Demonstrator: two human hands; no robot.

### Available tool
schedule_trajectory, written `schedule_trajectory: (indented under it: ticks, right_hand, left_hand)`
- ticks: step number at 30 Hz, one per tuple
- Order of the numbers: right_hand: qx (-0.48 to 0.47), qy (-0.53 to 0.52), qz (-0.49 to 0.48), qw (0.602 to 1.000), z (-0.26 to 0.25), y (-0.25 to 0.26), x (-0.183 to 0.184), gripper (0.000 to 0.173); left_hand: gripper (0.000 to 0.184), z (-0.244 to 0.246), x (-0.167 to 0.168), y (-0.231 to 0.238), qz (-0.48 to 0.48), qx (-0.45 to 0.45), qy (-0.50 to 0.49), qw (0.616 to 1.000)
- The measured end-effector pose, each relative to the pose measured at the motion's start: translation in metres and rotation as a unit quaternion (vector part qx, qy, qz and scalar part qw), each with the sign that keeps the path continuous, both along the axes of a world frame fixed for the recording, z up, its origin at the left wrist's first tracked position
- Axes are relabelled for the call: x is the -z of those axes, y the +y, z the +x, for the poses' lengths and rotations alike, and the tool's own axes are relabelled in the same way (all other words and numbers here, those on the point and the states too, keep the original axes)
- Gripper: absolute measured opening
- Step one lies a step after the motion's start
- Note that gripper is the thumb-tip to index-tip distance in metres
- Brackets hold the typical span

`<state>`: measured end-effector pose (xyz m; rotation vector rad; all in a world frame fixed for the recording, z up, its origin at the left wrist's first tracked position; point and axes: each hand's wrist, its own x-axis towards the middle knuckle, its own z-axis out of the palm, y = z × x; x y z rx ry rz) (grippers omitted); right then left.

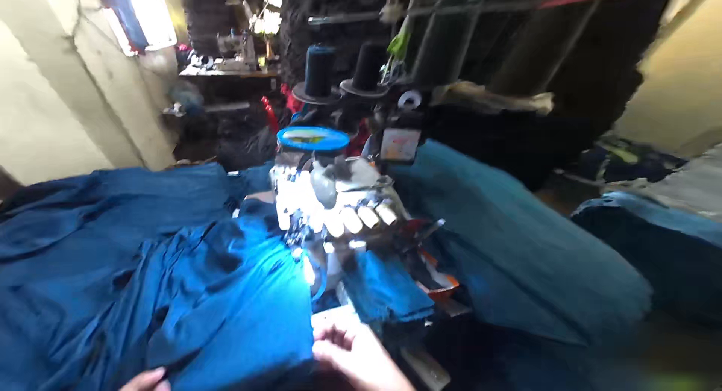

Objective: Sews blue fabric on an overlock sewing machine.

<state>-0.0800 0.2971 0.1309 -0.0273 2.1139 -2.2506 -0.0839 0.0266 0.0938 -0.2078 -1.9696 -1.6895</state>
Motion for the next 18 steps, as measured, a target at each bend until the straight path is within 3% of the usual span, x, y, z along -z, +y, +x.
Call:
schedule_trajectory:
  ticks: [4,6,9,13,16,18]
  right_hand:
    - [-0.032,0.011,-0.061,0.998,-0.009,-0.005,0.012,0.011]
    - [-0.026,0.016,-0.061,0.998,-0.009,-0.017,0.013,0.011]
    - [-0.043,-0.038,-0.060,0.997,0.006,-0.030,-0.003,0.028]
    - [-0.103,-0.058,-0.127,0.985,0.020,-0.021,-0.001,0.019]
    - [-0.027,-0.028,-0.041,0.998,0.015,-0.022,0.009,0.010]
    - [0.006,0.035,0.006,0.999,0.004,-0.027,0.026,0.020]
  left_hand:
    - [0.022,0.011,0.018,-0.010,0.005,-0.013,-0.004,1.000]
    - [0.024,0.015,0.002,0.002,0.030,-0.001,-0.027,0.999]
    - [0.026,0.017,-0.004,0.005,0.046,0.006,-0.032,0.998]
    - [0.023,0.017,-0.013,0.002,0.043,-0.041,-0.060,0.996]
    - [0.024,0.020,-0.011,0.014,0.039,-0.016,-0.080,0.996]
    - [0.024,0.022,-0.006,0.026,0.049,0.018,-0.083,0.995]
